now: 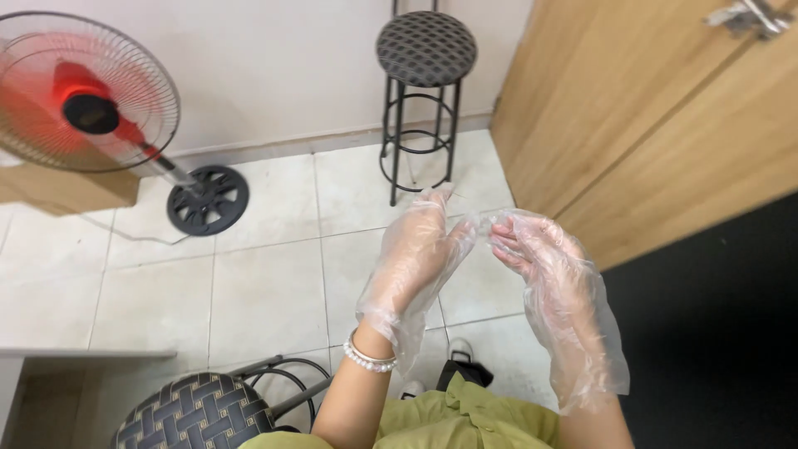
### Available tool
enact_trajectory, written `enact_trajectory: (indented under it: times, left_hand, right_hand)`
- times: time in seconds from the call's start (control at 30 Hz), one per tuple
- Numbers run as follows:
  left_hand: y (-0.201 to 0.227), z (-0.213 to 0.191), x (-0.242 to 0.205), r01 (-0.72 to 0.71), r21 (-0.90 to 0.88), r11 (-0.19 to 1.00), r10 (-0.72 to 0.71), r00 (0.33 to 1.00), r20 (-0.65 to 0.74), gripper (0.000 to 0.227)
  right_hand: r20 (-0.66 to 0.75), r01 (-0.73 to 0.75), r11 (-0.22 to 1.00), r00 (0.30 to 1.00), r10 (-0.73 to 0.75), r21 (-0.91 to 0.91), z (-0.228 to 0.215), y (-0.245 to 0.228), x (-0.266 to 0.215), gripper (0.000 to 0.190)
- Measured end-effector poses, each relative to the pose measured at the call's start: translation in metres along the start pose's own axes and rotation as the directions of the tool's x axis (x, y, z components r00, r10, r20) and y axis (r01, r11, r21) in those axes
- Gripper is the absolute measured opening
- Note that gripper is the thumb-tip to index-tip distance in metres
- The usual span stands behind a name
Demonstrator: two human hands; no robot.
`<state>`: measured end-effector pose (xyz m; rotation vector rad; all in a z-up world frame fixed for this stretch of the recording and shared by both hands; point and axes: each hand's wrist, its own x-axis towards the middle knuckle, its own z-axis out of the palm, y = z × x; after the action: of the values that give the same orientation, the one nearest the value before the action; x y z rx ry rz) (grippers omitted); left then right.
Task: Moving decorative flower-shaped candles from a display shelf to storage shelves.
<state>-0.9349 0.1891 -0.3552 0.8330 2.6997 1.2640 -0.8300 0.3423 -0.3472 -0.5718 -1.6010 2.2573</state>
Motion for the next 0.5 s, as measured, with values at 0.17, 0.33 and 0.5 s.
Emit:
enact_trajectory:
  times: [0.17, 0.33, 0.5]
  left_hand:
    - [-0.046, -0.015, 0.034, 0.293, 0.098, 0.951, -0.276, 0.948, -0.158, 0.062]
    - [-0.080, -0.009, 0.060, 0.400, 0.053, 0.915, -0.348, 0.849, -0.398, 0.066]
    - [-0.104, -0.028, 0.063, 0.607, -0.021, 0.794, -0.524, 0.668, -0.529, 0.065]
  right_hand:
    - [0.227, -0.128, 0.986, 0.962, 0.149, -0.102, 0.036, 0.005, 0.096, 0.032]
    - [0.456, -0.154, 0.970, 0.861, 0.224, -0.185, 0.071, 0.015, 0.185, 0.031]
    - [0.589, -0.188, 0.932, 0.732, 0.343, -0.309, 0.131, 0.036, 0.237, 0.031]
